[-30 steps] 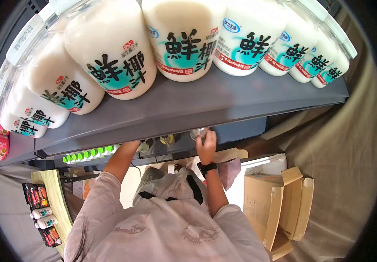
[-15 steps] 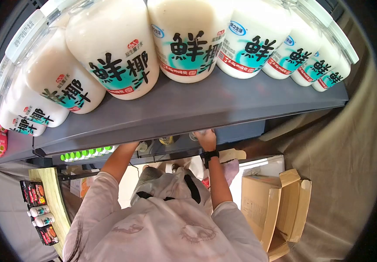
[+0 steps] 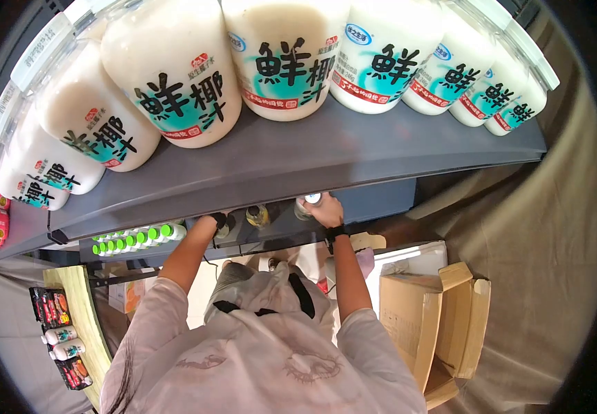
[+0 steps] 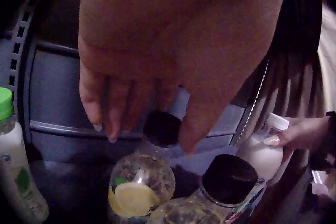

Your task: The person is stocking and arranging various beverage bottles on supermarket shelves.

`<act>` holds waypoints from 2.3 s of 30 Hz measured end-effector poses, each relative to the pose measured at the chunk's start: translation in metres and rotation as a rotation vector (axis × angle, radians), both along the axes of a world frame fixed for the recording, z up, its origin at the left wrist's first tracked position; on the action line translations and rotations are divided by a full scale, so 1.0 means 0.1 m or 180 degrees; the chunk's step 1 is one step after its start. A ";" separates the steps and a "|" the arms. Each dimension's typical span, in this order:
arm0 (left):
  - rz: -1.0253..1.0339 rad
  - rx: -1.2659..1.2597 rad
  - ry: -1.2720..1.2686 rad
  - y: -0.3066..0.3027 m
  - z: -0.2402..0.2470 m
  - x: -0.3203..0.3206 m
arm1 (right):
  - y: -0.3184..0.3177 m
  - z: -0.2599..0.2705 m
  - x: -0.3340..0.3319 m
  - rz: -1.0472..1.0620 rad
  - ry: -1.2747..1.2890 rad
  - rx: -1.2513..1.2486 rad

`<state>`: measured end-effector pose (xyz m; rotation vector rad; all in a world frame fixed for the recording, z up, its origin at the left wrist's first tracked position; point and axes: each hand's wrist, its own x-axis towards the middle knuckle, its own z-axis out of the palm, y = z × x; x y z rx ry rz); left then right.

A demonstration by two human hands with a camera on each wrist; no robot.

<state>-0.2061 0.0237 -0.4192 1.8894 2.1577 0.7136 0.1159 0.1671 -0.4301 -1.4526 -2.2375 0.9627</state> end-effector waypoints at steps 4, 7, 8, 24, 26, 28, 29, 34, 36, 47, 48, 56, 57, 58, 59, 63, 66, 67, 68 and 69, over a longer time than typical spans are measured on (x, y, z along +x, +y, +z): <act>-0.0001 0.0016 0.0014 -0.02 -0.05 0.05 | 0.00 -0.06 -0.03 0.0148 -0.0100 0.0056; -0.0009 0.0050 0.0000 -0.06 -0.11 0.12 | -0.09 0.19 -0.09 0.0122 -0.0418 -0.0050; -0.0007 0.0066 -0.0002 -0.07 -0.12 0.13 | -0.13 0.32 -0.12 0.0114 -0.0545 -0.0104; 0.0764 -0.0643 -0.0708 -0.62 0.44 0.35 | -0.19 0.26 -0.22 0.0281 -0.0199 -0.0118; 0.0758 -0.0743 -0.0725 -0.68 0.49 0.40 | -0.19 0.31 -0.24 0.0262 -0.0182 -0.0245; 0.0780 -0.0725 -0.1092 -0.73 0.54 0.44 | -0.18 0.25 -0.26 0.0150 -0.0166 -0.0223; 0.0791 -0.0714 -0.1276 -0.76 0.54 0.46 | -0.17 0.23 -0.26 0.0096 -0.0157 -0.0214; 0.0774 -0.0257 -0.1307 -0.94 0.45 0.45 | -0.14 0.38 -0.27 0.0375 -0.0341 -0.0356; 0.0844 -0.0326 -0.1309 -0.99 0.50 0.43 | -0.14 0.36 -0.25 0.0387 -0.0302 -0.0343; 0.0963 -0.0148 -0.1730 -1.40 0.87 0.56 | -0.33 0.23 -0.19 0.0036 0.0415 -0.0576; 0.1000 -0.0122 -0.1768 -1.47 0.89 0.54 | -0.38 0.24 -0.19 0.0030 0.0563 -0.0233; 0.1316 0.0346 -0.1704 -2.36 0.79 0.26 | -1.23 0.91 -0.33 -0.0113 0.0861 0.1475; 0.1450 0.0231 -0.1755 -2.50 0.91 0.24 | -1.37 0.97 -0.42 -0.0019 0.0951 0.1460; 0.1590 0.0119 -0.1813 -2.65 1.01 0.21 | -1.51 1.04 -0.54 0.0081 0.1044 0.1440; 0.1689 0.0135 -0.1830 -2.81 1.07 0.19 | -1.66 1.10 -0.69 0.0275 0.1090 0.1377; 0.2120 0.0198 -0.1559 -3.54 1.10 0.08 | -2.24 1.21 -1.49 0.1493 0.1388 0.1123; 0.2585 0.0296 -0.1546 -4.19 1.12 0.04 | -2.79 1.37 -2.16 0.2386 0.1556 0.0650; 0.2738 0.0394 -0.1662 -4.43 1.14 0.02 | -3.03 1.47 -2.39 0.2621 0.1580 0.0639; 0.2926 0.0444 -0.1665 -4.67 1.12 0.01 | -3.24 1.51 -2.60 0.2853 0.1649 0.0525; 0.3107 0.0494 -0.1662 -4.91 1.09 0.00 | -3.45 1.55 -2.80 0.3077 0.1719 0.0411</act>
